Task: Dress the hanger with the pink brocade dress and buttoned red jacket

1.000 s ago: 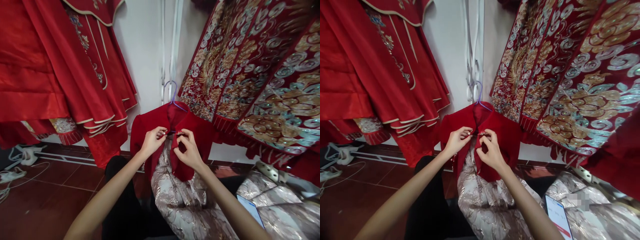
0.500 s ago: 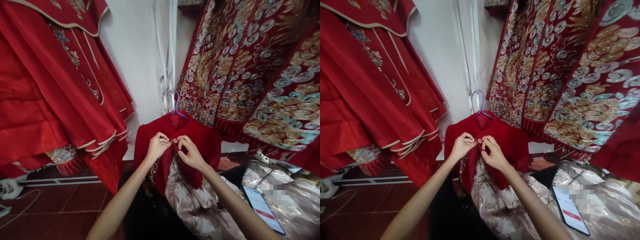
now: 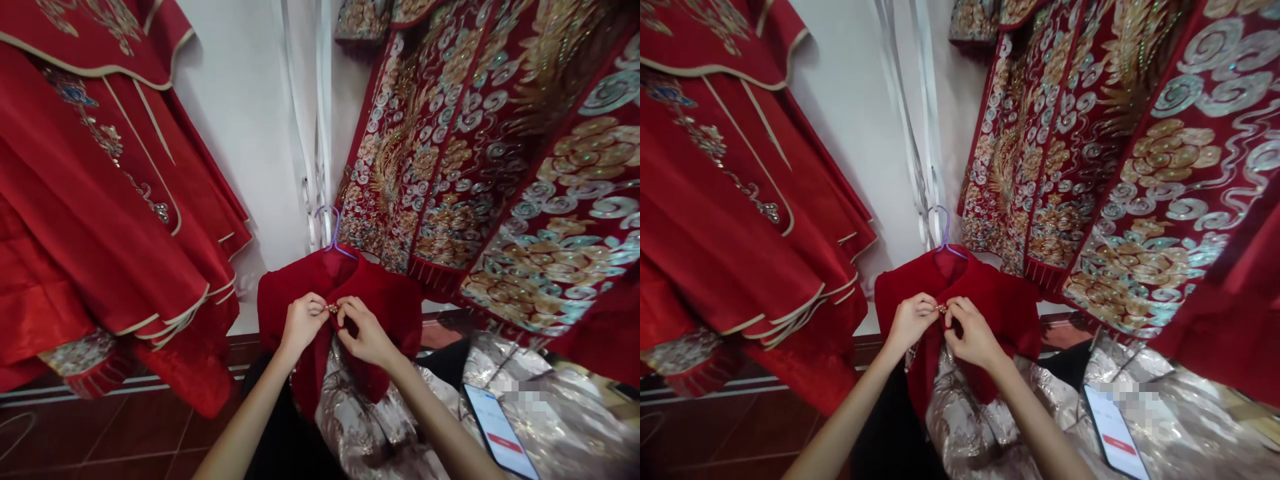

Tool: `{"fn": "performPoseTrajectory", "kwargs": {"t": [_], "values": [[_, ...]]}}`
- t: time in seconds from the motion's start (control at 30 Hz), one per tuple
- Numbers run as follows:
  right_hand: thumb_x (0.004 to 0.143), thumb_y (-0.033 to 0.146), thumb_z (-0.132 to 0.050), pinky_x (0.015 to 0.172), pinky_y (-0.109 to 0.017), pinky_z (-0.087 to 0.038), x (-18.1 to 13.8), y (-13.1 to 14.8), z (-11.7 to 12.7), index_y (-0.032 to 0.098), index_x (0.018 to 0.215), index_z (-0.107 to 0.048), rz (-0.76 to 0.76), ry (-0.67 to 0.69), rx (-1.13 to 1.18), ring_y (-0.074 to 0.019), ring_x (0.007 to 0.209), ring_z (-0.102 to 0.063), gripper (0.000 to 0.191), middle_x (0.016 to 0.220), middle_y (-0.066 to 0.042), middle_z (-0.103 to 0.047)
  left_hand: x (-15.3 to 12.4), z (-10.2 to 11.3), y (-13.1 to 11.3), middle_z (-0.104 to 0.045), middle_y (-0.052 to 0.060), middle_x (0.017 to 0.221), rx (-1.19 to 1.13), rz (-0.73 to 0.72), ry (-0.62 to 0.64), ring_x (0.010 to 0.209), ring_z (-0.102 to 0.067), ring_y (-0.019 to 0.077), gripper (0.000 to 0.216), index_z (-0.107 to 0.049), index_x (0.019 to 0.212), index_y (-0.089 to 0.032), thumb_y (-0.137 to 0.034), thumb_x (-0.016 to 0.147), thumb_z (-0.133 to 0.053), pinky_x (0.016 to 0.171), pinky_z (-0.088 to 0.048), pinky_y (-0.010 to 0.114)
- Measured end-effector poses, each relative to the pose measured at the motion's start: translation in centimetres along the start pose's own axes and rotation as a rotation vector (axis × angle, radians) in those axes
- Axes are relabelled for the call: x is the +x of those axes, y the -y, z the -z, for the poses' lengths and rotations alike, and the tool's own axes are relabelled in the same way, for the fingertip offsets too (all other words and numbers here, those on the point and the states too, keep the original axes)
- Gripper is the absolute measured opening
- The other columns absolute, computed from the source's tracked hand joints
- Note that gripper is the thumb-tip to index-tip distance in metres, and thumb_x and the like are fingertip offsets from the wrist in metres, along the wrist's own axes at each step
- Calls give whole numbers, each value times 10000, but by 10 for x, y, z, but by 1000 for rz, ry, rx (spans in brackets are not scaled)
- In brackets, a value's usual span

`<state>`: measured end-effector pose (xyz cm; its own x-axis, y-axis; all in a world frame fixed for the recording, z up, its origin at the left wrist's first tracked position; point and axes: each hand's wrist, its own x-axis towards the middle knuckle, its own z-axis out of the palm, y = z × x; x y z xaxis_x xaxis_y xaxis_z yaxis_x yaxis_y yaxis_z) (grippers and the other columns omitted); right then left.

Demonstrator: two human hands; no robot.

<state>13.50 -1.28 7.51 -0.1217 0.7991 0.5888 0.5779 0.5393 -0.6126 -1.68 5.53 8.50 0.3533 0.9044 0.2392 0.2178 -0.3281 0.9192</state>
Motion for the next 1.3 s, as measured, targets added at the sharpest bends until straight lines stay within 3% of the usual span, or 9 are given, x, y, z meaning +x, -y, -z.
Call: {"fn": "performPoseTrajectory", "kwargs": {"t": [0.1, 0.17, 0.47, 0.7, 1.0, 1.3], "values": [[742, 82, -513, 876, -339, -445, 3, -8, 9, 210, 1036, -479, -8, -30, 127, -188, 957, -541, 323, 996, -51, -553, -4, -14, -2, -697, 56, 718, -61, 50, -89, 667, -674, 152, 83, -619, 739, -133, -124, 657, -623, 659, -522, 246], [830, 142, -491, 883, -322, -455, 5, -13, 15, 207, 1115, -480, -23, -44, 188, -168, 952, -564, 292, 1022, -56, -574, -9, -23, -6, -705, 68, 748, -63, 53, -152, 674, -680, 162, 80, -626, 747, -134, -163, 672, -632, 675, -536, 266], [906, 247, -468, 881, -313, -474, -2, -23, 28, 215, 1046, -554, 28, -3, 172, -172, 959, -606, 167, 1015, -52, -638, -37, -47, -20, -722, 42, 892, 200, -6, -283, 826, -688, 171, 148, -637, 867, -193, -173, 738, -568, 778, -532, 282], [915, 262, -443, 881, -332, -490, -5, -23, 31, 229, 1043, -546, 46, 32, 52, -180, 966, -617, 167, 1019, -48, -643, -48, -43, -43, -724, -2, 879, 517, -24, -253, 722, -677, 159, 153, -650, 906, -230, -289, 780, -588, 692, -502, 251], [855, 317, -561, 842, -334, -531, -5, -14, 30, 248, 1151, -465, -17, 14, 102, -175, 886, -653, 318, 941, -26, -650, -50, -29, -55, -707, 30, 829, 813, -130, -86, 744, -660, 170, 123, -631, 873, -213, -242, 812, -529, 621, -430, 224], [780, 199, -564, 797, -330, -518, 2, -6, 34, 259, 1282, -388, 17, 37, -4, -175, 817, -633, 535, 881, -1, -624, -40, -24, -51, -661, 37, 707, 824, -296, 25, 657, -615, 174, 101, -615, 748, -201, -219, 793, -526, 627, -403, 234]]}}
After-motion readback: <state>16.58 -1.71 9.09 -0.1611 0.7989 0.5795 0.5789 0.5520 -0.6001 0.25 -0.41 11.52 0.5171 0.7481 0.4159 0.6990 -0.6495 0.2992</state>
